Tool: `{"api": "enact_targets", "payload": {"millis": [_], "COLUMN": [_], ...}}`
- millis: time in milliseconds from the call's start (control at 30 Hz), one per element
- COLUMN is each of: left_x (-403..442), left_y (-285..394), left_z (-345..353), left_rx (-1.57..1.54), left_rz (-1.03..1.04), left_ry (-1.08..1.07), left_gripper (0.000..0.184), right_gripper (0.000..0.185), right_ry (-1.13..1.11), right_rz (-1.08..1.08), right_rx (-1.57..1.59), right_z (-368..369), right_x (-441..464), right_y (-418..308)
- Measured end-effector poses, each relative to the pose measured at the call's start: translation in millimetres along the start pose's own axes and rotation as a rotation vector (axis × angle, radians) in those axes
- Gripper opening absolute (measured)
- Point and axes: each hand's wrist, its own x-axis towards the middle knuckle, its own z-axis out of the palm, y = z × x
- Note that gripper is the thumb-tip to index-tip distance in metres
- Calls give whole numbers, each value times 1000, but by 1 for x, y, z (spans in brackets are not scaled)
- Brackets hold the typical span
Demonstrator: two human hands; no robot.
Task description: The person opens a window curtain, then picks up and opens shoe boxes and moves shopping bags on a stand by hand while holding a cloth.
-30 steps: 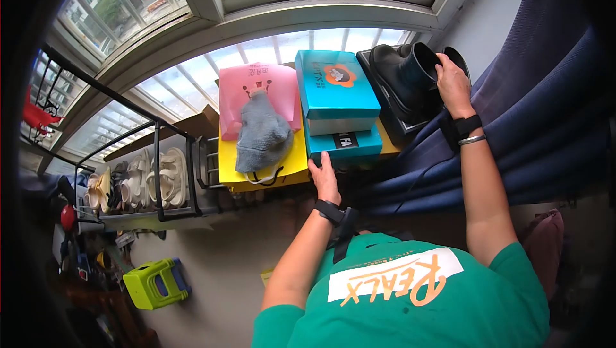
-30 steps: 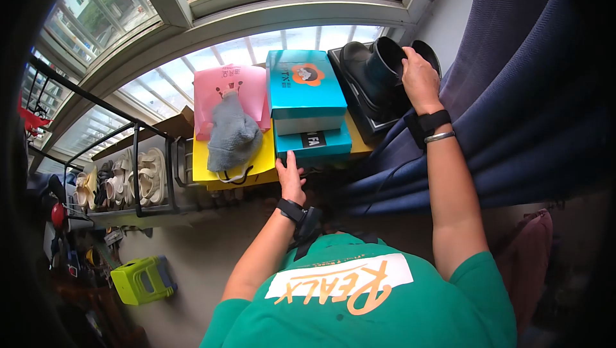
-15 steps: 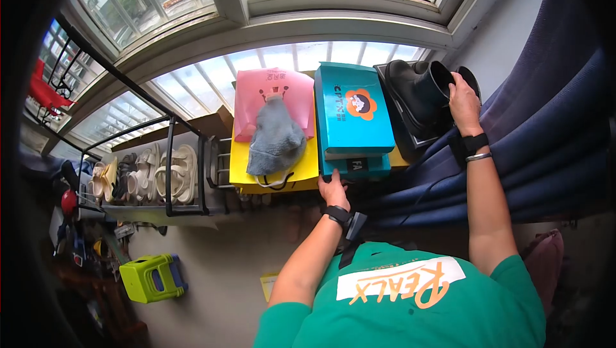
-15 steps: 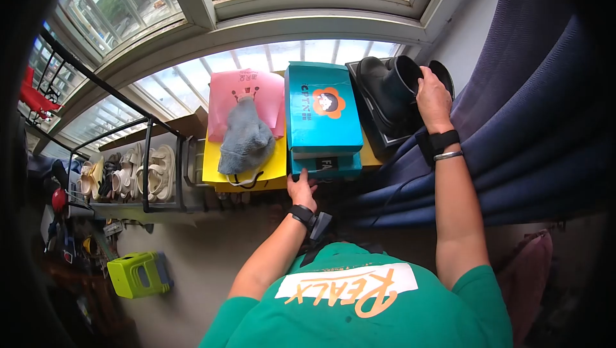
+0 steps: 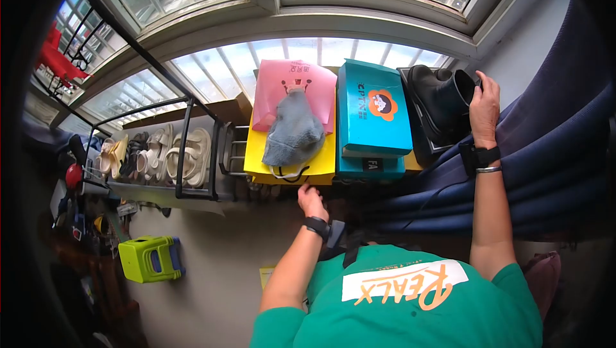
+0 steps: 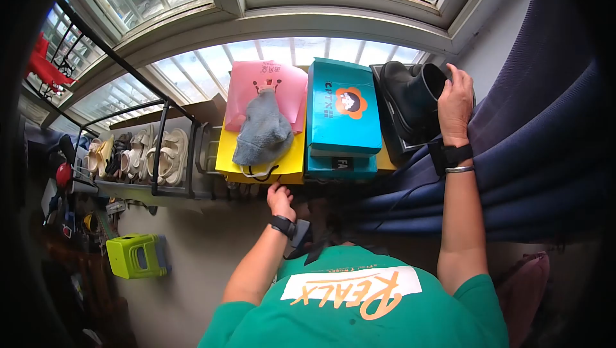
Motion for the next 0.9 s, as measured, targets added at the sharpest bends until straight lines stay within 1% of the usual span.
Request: {"api": "enact_targets", "payload": {"millis": [33, 67, 100, 167, 233, 267, 300, 367, 400, 433, 500, 533, 567, 633, 667, 700, 767, 800, 833, 900], "left_x": [22, 58, 74, 93, 112, 70, 64, 57, 85, 81, 50, 36, 31, 18, 10, 7, 24, 29, 24, 2], "left_y": [-1, -17, -16, -14, -23, 16, 17, 26, 2, 6, 39, 53, 59, 78, 86, 90, 77, 72, 73, 95], "left_z": [-6, -10, -7, 2, 5, 5, 11, 15, 23, 28, 33, 37, 40, 44, 46, 48, 57, 58, 55, 47], "left_rx": [15, 60, 32, -102, -228, -350, -305, -228, -238, -203, -16, 63, -1, 62, 87, 145, 157, 147, 120, 118], "left_rz": [48, 194, 169, 291, 284, 116, 111, 124, 230, 312, 542, 590, 633, 576, 519, 514, 735, 671, 709, 591], "left_ry": [-39, -26, 14, -21, -194, -311, -283, -360, -291, -184, -54, 55, 52, 41, 60, 85, 153, 85, 30, -70], "left_gripper": [33, 31, 31, 33, 37, 40, 42, 53, 48, 40, 35, 33, 34, 34, 35, 37, 40, 35, 35, 41], "right_gripper": [32, 31, 30, 28, 27, 27, 27, 27, 27, 27, 26, 26, 25, 27, 30, 39, 64, 75, 86, 94], "right_ry": [44, 93, 112, 145, 150, 139, 127, 108, 108, 108, 109, 113, 118, -2, -89, -183, -428, -483, -556, -654], "right_rz": [-21, -45, -50, -68, -81, -84, -86, -92, -104, -117, -191, -242, -293, -352, -407, -438, -466, -544, -586, -704], "right_rx": [27, 56, 70, 95, 103, 104, 104, 122, 126, 131, 137, 154, 172, 371, 466, 516, 581, 551, 518, 425], "right_z": [-4, -5, -4, -8, -8, -9, -9, -10, -12, -13, -18, -20, -21, -18, -17, -16, -2, 7, 18, 42], "right_x": [2, 4, 6, 5, 2, 1, 0, -1, -2, -3, -8, -13, -18, -35, -44, -54, -73, -79, -85, -92], "right_y": [-9, -16, -22, -33, -38, -39, -39, -41, -44, -49, -70, -87, -104, -143, -164, -185, -217, -231, -243, -261]}}
